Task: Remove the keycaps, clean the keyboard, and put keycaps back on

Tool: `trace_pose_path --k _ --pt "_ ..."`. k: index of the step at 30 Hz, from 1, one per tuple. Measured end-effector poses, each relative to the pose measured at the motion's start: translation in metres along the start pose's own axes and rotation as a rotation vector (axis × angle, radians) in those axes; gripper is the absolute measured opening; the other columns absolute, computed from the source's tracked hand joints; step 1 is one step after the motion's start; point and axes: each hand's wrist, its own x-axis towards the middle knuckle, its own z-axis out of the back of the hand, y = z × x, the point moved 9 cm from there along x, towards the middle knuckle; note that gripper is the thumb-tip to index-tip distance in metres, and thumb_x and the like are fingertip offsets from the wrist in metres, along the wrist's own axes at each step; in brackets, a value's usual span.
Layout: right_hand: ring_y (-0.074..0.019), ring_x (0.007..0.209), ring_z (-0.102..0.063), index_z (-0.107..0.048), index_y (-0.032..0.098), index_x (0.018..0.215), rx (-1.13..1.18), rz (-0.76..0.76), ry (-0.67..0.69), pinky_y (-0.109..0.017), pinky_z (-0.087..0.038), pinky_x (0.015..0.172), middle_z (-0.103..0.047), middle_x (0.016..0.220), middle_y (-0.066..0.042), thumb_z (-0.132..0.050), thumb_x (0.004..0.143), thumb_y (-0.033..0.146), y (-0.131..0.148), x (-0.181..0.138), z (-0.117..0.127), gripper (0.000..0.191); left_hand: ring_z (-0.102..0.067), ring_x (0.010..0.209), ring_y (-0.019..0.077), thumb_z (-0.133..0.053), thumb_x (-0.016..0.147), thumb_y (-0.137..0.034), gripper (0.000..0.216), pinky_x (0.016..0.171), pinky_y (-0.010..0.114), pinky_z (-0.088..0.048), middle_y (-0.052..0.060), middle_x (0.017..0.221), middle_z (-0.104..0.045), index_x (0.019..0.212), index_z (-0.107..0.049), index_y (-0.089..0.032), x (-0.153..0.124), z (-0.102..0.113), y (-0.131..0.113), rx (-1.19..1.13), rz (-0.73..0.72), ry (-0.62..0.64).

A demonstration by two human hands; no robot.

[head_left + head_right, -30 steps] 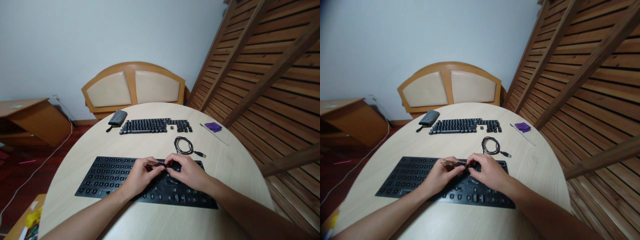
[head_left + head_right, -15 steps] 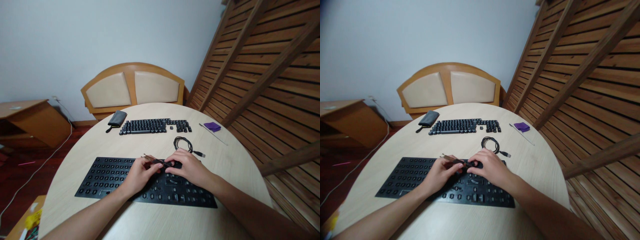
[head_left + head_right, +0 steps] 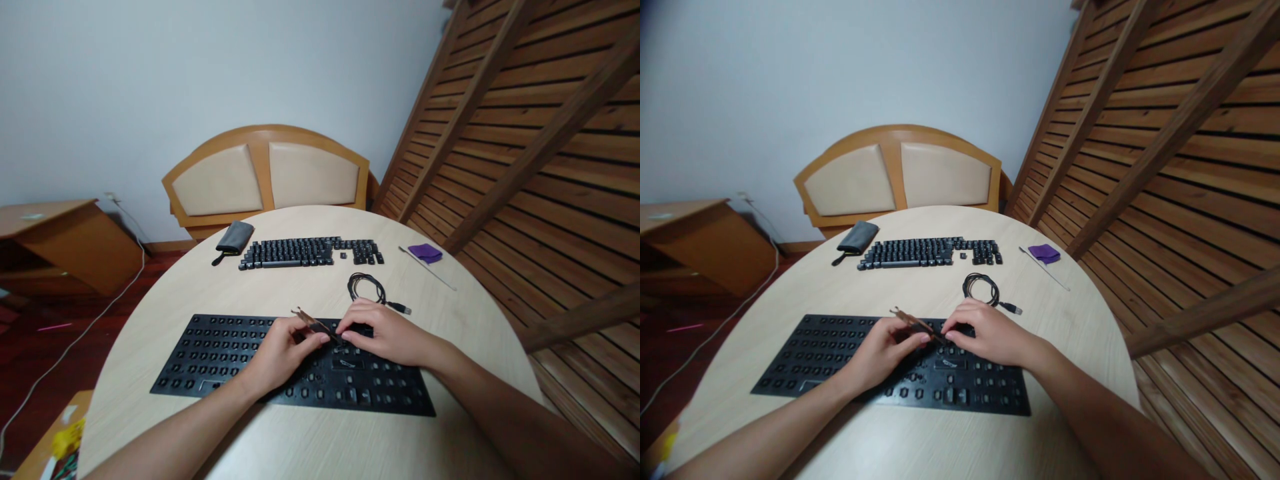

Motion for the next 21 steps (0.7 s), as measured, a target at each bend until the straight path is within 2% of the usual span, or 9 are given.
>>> trace_pose_path --k 5,10,13,18,21 --pt "-0.0214 0.098 -0.062 -0.074 0.021 0.106 -0.04 0.036 0.016 -0.036 -0.047 0.09 -0.073 0.097 -0.006 -0.055 0.098 0.017 0.005 -0.001 0.002 0.022 -0.063 0.074 0.0186 -0.069 0.088 -0.04 0.028 0.07 0.031 -0.047 0.008 0.081 -0.075 0.088 -0.077 -0.013 -0.001 0.0 -0.001 -0.014 0.007 0.004" --pt "-0.0223 0.095 -0.061 -0.073 0.022 0.116 -0.089 0.063 0.07 -0.038 -0.047 0.088 -0.071 0.096 -0.007 -0.056 0.1 0.025 0.009 -0.001 -0.002 0.024 -0.063 0.075 0.0187 -0.069 0.089 -0.039 0.027 0.072 0.031 -0.048 0.008 0.082 -0.076 0.089 -0.078 -0.014 0.0 -0.001 -0.004 -0.006 -0.018 0.017" --pt "-0.0225 0.095 -0.061 -0.073 0.021 0.113 -0.091 0.079 0.096 -0.038 -0.047 0.088 -0.07 0.096 -0.007 -0.059 0.099 0.027 0.009 -0.002 -0.003 0.021 -0.063 0.074 0.0185 -0.069 0.088 -0.04 0.027 0.071 0.031 -0.047 0.007 0.081 -0.075 0.087 -0.077 -0.014 -0.001 -0.001 -0.004 -0.003 -0.016 0.012" --pt "-0.0214 0.097 -0.063 -0.07 0.021 0.1 -0.019 0.037 0.052 -0.037 -0.048 0.091 -0.071 0.097 -0.005 -0.065 0.092 0.022 0.001 -0.004 0.003 0.009 -0.06 0.068 0.017 -0.069 0.087 -0.044 0.032 0.065 0.029 -0.045 0.006 0.073 -0.071 0.08 -0.072 -0.013 -0.001 0.001 0.005 -0.026 0.049 -0.006" --pt "-0.0211 0.099 -0.064 -0.067 0.022 0.103 0.013 -0.011 0.017 -0.036 -0.05 0.091 -0.071 0.101 -0.005 -0.067 0.086 0.017 -0.007 -0.006 0.007 0.018 -0.058 0.064 0.0153 -0.068 0.086 -0.044 0.032 0.062 0.028 -0.043 0.005 0.069 -0.068 0.078 -0.068 -0.014 -0.001 0.001 0.008 -0.045 0.077 -0.008"
